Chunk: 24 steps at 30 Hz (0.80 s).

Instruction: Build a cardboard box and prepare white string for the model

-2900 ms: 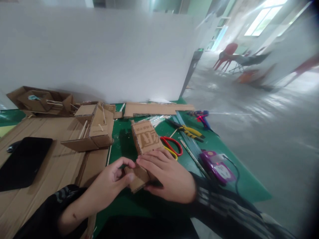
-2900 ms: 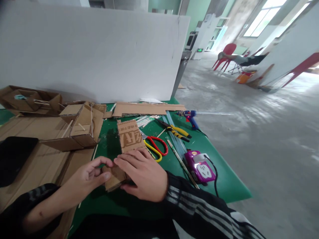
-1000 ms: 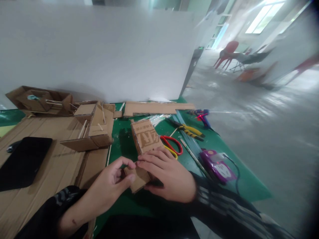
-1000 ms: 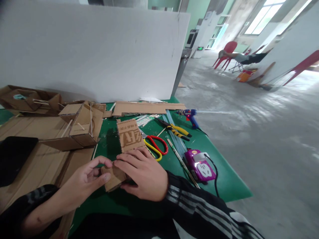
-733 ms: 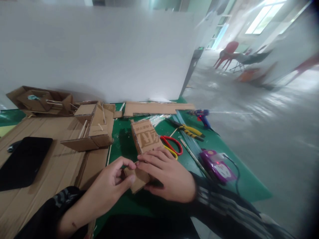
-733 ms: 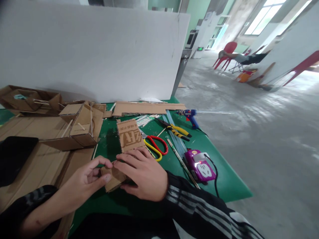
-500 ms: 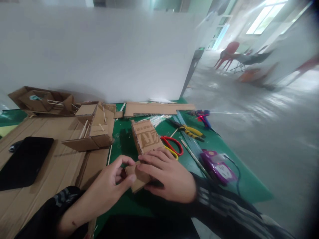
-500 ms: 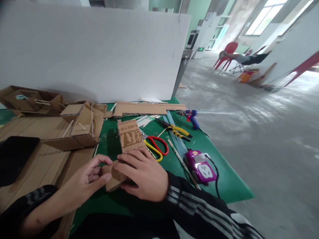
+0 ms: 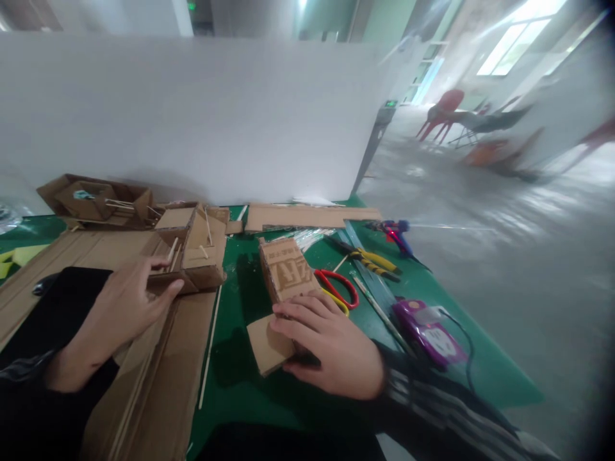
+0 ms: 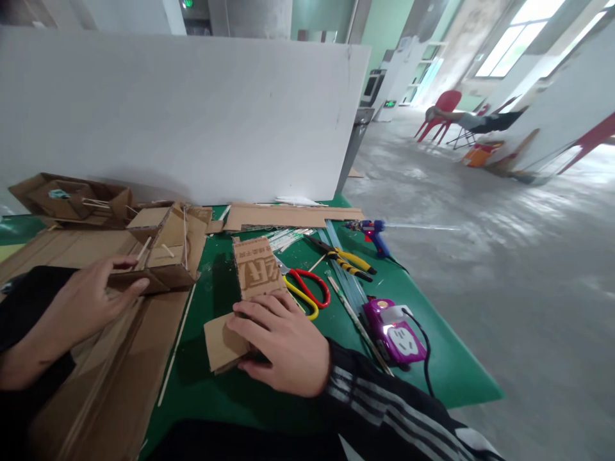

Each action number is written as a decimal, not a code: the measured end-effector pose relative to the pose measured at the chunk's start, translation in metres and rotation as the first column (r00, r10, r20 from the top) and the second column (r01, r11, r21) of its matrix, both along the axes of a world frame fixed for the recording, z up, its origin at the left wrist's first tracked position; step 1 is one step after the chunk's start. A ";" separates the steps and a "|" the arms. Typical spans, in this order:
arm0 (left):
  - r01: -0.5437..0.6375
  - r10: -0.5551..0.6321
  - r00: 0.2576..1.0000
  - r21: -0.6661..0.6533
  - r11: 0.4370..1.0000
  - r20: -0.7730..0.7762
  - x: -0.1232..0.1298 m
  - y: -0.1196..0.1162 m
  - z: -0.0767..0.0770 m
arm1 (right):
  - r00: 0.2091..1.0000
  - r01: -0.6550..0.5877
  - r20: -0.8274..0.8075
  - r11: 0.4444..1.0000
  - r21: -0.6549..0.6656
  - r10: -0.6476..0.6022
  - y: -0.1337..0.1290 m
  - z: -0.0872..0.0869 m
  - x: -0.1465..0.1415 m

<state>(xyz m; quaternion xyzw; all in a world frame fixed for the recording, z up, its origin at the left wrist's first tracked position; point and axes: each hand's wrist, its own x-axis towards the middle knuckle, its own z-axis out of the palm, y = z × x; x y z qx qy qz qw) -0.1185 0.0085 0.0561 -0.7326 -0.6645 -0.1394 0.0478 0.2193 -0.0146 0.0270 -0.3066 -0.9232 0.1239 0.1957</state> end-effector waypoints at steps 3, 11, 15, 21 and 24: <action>0.070 -0.068 0.997 -0.028 0.997 0.044 -0.006 -0.002 -0.006 | 1.000 0.005 0.008 1.000 0.005 -0.005 0.001 -0.001 -0.002; 0.261 -0.259 0.956 0.005 0.965 0.136 -0.016 -0.042 -0.018 | 0.999 0.034 0.012 0.999 0.023 -0.034 0.005 -0.003 -0.012; 0.372 -0.365 0.919 -0.018 0.928 0.151 -0.013 -0.059 -0.026 | 0.999 0.044 0.003 0.998 0.045 -0.044 0.007 -0.004 -0.017; 0.360 -0.357 0.927 -0.003 0.933 0.117 -0.015 -0.062 -0.031 | 0.999 0.054 0.002 0.998 0.041 -0.055 0.007 -0.003 -0.018; 0.368 -0.365 0.926 -0.015 0.930 0.093 -0.019 -0.062 -0.032 | 0.998 0.056 0.000 0.998 0.036 -0.056 0.007 -0.002 -0.018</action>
